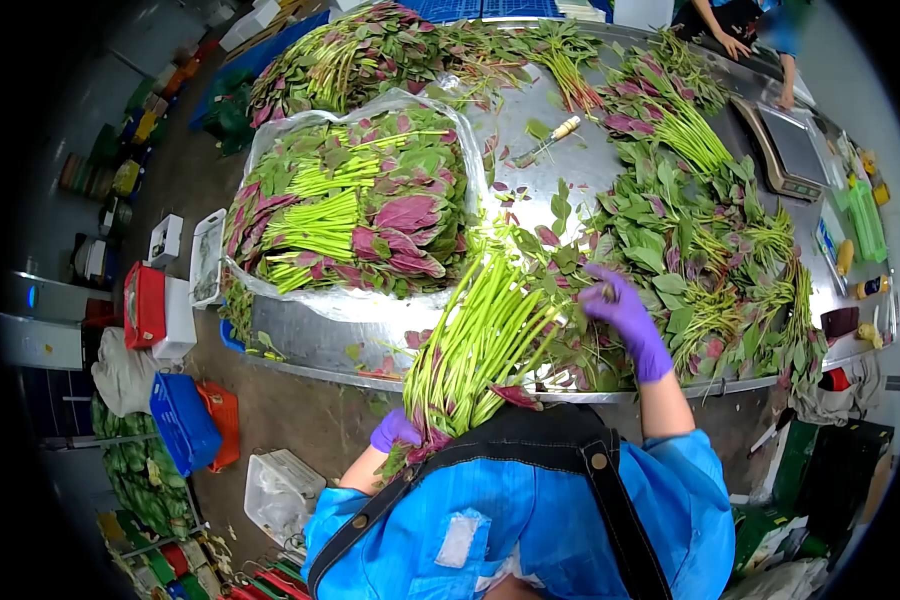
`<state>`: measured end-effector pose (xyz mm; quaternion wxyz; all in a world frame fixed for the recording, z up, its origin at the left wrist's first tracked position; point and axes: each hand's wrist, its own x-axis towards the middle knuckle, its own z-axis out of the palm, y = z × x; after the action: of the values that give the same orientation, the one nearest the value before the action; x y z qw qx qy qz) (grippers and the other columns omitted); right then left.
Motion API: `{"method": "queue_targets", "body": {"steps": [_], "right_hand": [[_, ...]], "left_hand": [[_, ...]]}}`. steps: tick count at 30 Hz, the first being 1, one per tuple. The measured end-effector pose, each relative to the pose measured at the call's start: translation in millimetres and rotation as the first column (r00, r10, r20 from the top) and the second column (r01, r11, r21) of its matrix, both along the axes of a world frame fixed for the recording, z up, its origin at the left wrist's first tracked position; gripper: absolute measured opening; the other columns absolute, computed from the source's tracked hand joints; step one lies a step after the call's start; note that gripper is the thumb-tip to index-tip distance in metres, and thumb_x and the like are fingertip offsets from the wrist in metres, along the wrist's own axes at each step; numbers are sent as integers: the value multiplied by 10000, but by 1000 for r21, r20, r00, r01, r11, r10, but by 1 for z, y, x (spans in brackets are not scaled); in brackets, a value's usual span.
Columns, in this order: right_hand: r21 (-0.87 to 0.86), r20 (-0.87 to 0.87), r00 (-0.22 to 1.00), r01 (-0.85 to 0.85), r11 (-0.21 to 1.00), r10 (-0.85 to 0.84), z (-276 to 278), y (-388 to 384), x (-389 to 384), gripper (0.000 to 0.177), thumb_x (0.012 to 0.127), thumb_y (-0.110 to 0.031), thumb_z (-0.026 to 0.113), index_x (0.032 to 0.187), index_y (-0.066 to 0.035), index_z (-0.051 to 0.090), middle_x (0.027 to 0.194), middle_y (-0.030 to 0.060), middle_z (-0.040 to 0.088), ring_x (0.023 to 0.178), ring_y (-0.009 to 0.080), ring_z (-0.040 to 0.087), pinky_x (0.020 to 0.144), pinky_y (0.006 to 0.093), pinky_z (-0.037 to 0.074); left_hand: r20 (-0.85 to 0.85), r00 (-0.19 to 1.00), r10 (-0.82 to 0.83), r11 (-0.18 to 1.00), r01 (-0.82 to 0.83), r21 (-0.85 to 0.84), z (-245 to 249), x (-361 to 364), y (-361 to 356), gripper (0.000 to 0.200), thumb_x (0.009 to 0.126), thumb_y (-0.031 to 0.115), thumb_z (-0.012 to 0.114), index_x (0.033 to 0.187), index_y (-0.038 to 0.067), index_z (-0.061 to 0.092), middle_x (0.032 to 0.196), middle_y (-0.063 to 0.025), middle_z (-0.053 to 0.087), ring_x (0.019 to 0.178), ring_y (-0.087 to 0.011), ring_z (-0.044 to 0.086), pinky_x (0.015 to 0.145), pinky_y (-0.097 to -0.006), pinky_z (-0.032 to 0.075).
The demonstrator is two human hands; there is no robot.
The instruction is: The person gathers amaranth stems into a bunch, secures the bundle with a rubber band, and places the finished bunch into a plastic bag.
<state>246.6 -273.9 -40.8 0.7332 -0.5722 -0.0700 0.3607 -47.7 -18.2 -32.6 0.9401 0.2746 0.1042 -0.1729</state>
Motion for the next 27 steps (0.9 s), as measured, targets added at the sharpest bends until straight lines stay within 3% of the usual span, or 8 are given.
{"method": "queue_targets", "body": {"steps": [6,10,13,15,17,19,23,27], "right_hand": [[-213,341,868,-302,929,361,63,52,-95,712,713,6,634,1344,-120,330,758,21,566,613,83,536,580,202,471],[-67,191,967,182,981,-167,-37,43,-23,455,757,-45,622,1194,-113,517,774,21,595,541,70,541,445,188,440],[-297,399,904,288,910,-156,-65,19,-11,426,754,-56,624,1168,-72,526,837,34,618,635,116,583,546,210,486],[-641,437,594,-322,697,675,-55,20,-34,493,732,6,599,1206,-33,470,973,69,601,852,155,590,695,269,492],[109,-208,784,-575,811,584,-36,42,-64,677,672,-11,681,1282,-31,388,1193,131,508,1068,216,520,809,343,467],[563,-256,674,-479,673,693,-50,39,-85,817,621,-5,714,1334,-55,319,1290,134,418,1119,219,484,809,344,474],[256,-233,916,-265,930,325,-21,16,-63,514,626,63,626,1124,19,509,984,145,610,890,229,603,749,273,492],[533,-242,953,-27,845,183,-98,-52,35,417,686,4,613,1097,-37,550,1053,153,586,957,279,580,826,341,471]], "left_hand": [[13,1000,8,1000,-9,6,1,-1,0,880,521,17,757,1306,12,360,1293,-123,431,1190,-256,410,1006,-363,300],[21,1000,-1,1000,1,7,1,-6,3,879,518,14,757,1304,11,363,1291,-122,433,1188,-255,413,1004,-362,303],[43,998,-48,998,46,45,-10,-15,14,868,496,1,767,1279,0,392,1262,-114,461,1164,-238,437,983,-352,325],[6,980,-201,972,199,128,0,-3,17,840,501,14,777,1258,-8,414,1246,-106,473,1153,-220,443,968,-340,336],[107,968,-229,954,201,222,11,18,19,805,519,18,778,1246,-2,433,1231,-97,486,1145,-201,440,956,-332,343],[113,924,-364,904,322,281,15,25,22,776,540,33,777,1241,6,444,1226,-91,490,1130,-194,442,953,-329,342],[107,770,-629,671,468,575,35,41,34,763,599,100,781,1259,0,411,1224,-85,488,1096,-166,440,941,-307,340],[153,714,-683,657,509,556,32,45,36,710,625,98,789,1233,-7,438,1221,-76,488,1078,-143,431,924,-297,348]]}}
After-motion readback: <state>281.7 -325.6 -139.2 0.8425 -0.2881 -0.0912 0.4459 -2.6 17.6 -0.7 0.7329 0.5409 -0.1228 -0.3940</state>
